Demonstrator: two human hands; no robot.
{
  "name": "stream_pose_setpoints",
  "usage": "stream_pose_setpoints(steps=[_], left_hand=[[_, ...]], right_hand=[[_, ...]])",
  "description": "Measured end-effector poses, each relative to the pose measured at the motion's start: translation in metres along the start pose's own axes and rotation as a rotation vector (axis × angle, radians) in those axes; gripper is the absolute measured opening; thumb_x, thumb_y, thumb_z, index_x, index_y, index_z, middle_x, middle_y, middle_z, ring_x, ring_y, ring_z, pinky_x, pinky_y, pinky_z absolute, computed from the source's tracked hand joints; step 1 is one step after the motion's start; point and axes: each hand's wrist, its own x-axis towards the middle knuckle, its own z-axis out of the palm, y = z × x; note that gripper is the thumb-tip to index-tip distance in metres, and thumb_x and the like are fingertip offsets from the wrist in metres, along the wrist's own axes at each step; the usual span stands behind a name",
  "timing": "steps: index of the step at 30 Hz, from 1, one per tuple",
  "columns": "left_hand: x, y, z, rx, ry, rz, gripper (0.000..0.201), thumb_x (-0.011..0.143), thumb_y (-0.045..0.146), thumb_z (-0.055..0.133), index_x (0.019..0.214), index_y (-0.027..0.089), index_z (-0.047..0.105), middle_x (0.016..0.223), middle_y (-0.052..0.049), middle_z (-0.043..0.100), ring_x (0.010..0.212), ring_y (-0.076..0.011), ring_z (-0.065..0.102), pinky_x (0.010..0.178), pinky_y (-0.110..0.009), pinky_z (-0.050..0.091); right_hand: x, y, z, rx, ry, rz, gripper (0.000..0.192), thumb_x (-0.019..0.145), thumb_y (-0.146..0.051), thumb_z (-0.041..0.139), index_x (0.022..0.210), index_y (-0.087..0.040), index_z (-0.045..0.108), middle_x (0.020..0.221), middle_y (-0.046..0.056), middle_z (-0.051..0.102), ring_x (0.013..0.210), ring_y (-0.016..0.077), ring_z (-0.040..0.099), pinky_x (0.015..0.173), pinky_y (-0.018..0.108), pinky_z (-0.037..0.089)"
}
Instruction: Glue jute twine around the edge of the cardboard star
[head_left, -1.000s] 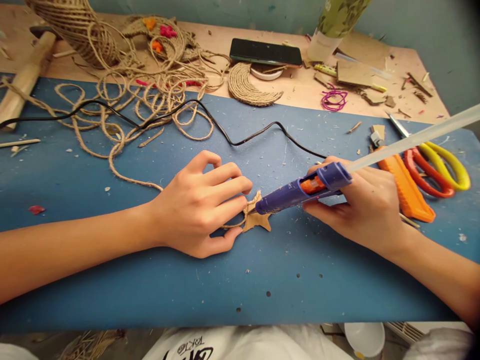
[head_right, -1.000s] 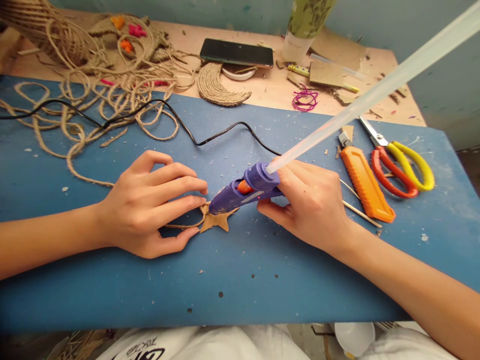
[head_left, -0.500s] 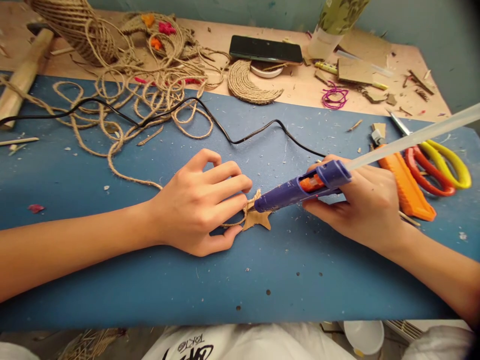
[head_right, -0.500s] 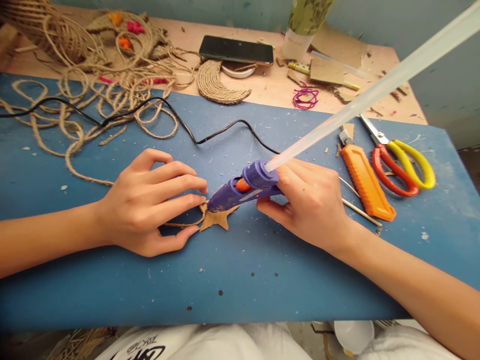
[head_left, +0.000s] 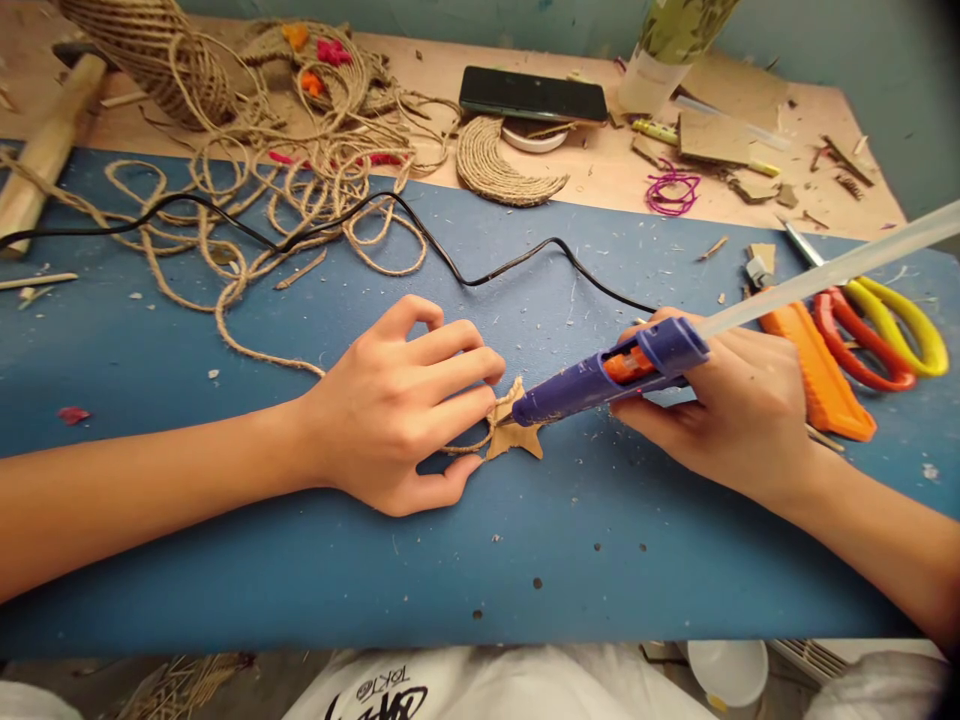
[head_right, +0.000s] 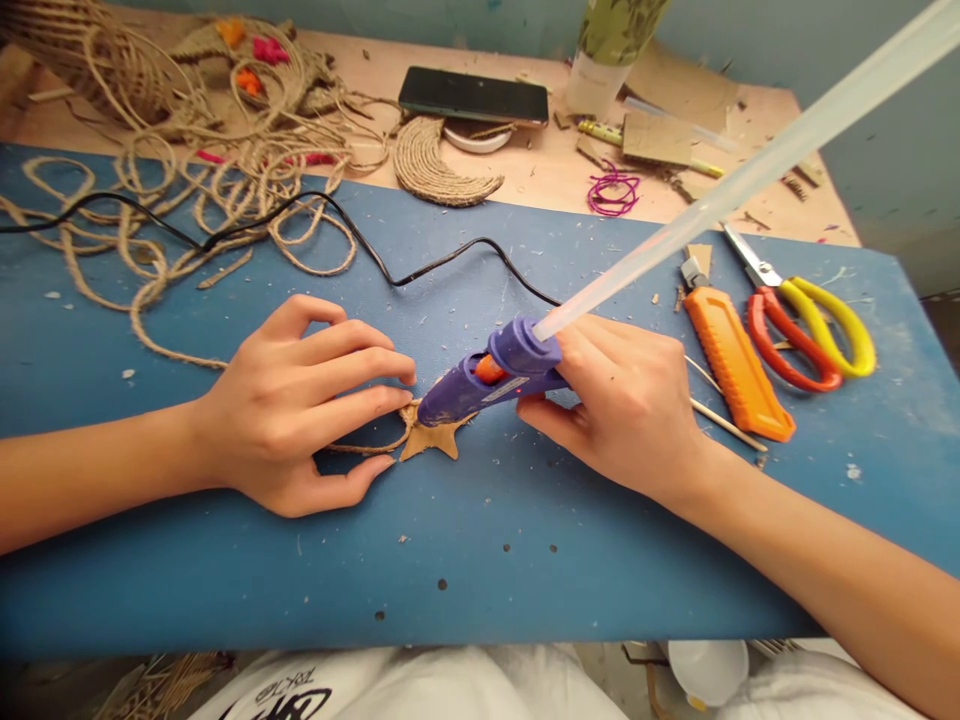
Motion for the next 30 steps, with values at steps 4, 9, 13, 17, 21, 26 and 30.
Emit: stream_pose_setpoints(steps=[4,9,13,17,21,26,30], left_hand=[[0.0004,-0.0001,-0.0002,-0.008,-0.007,0.000,0.019,0.090,0.031,0.064,0.099,0.016,0.071,0.112,-0.012,0.082,0.097,-0.0325,0.075,0.089,-0.054,0.046],[-0.0001,-0.0006,0.0004,0.000,-0.003,0.001,0.020,0.089,0.031,0.064,0.100,0.015,0.071,0.112,-0.012,0.082,0.097,-0.0322,0.075,0.089,-0.054,0.046],[-0.0004,-0.0008,0.0006,-0.001,-0.013,-0.004,0.019,0.090,0.030,0.063,0.100,0.016,0.071,0.112,-0.011,0.082,0.097,-0.0318,0.075,0.089,-0.054,0.047],[-0.0003,-0.0009,0.0007,0.005,-0.001,-0.001,0.016,0.090,0.029,0.064,0.098,0.017,0.070,0.112,-0.011,0.082,0.097,-0.0313,0.075,0.089,-0.054,0.047],[0.0000,-0.0011,0.0011,0.016,0.011,0.006,0.013,0.091,0.027,0.064,0.097,0.017,0.070,0.111,-0.011,0.083,0.095,-0.0304,0.075,0.088,-0.053,0.048],[0.0005,-0.0015,0.0013,0.018,0.012,0.016,0.015,0.089,0.026,0.066,0.096,0.014,0.072,0.110,-0.011,0.082,0.094,-0.0309,0.076,0.087,-0.054,0.048],[-0.0002,-0.0014,0.0013,0.012,0.015,0.019,0.016,0.088,0.026,0.066,0.096,0.013,0.073,0.109,-0.011,0.082,0.094,-0.0312,0.076,0.086,-0.055,0.049]], right_hand=[[0.0004,-0.0004,-0.0007,0.003,-0.009,-0.009,0.016,0.100,-0.030,0.074,0.104,-0.021,0.061,0.080,0.002,0.070,0.068,0.0183,0.065,0.063,0.030,0.046],[-0.0001,-0.0016,-0.0015,-0.023,-0.015,-0.005,0.017,0.102,-0.033,0.073,0.103,-0.021,0.061,0.079,0.002,0.069,0.066,0.0175,0.064,0.062,0.030,0.047],[0.0006,-0.0022,-0.0017,-0.017,-0.014,-0.004,0.017,0.103,-0.035,0.072,0.103,-0.022,0.061,0.078,0.001,0.068,0.064,0.0179,0.062,0.062,0.030,0.046],[0.0008,-0.0025,-0.0017,-0.016,-0.015,-0.012,0.018,0.102,-0.034,0.073,0.103,-0.021,0.060,0.077,0.002,0.067,0.063,0.0181,0.059,0.062,0.030,0.046],[0.0000,-0.0028,-0.0013,-0.022,-0.026,-0.004,0.017,0.103,-0.034,0.072,0.104,-0.022,0.060,0.078,0.002,0.068,0.064,0.0182,0.058,0.063,0.030,0.045],[0.0007,-0.0037,-0.0013,-0.008,-0.026,-0.027,0.020,0.104,-0.037,0.071,0.106,-0.019,0.062,0.086,0.006,0.075,0.067,0.0185,0.062,0.065,0.031,0.047],[0.0010,-0.0041,-0.0023,0.000,-0.030,-0.035,0.018,0.104,-0.035,0.070,0.105,-0.018,0.062,0.087,0.007,0.076,0.064,0.0168,0.061,0.065,0.030,0.046]])
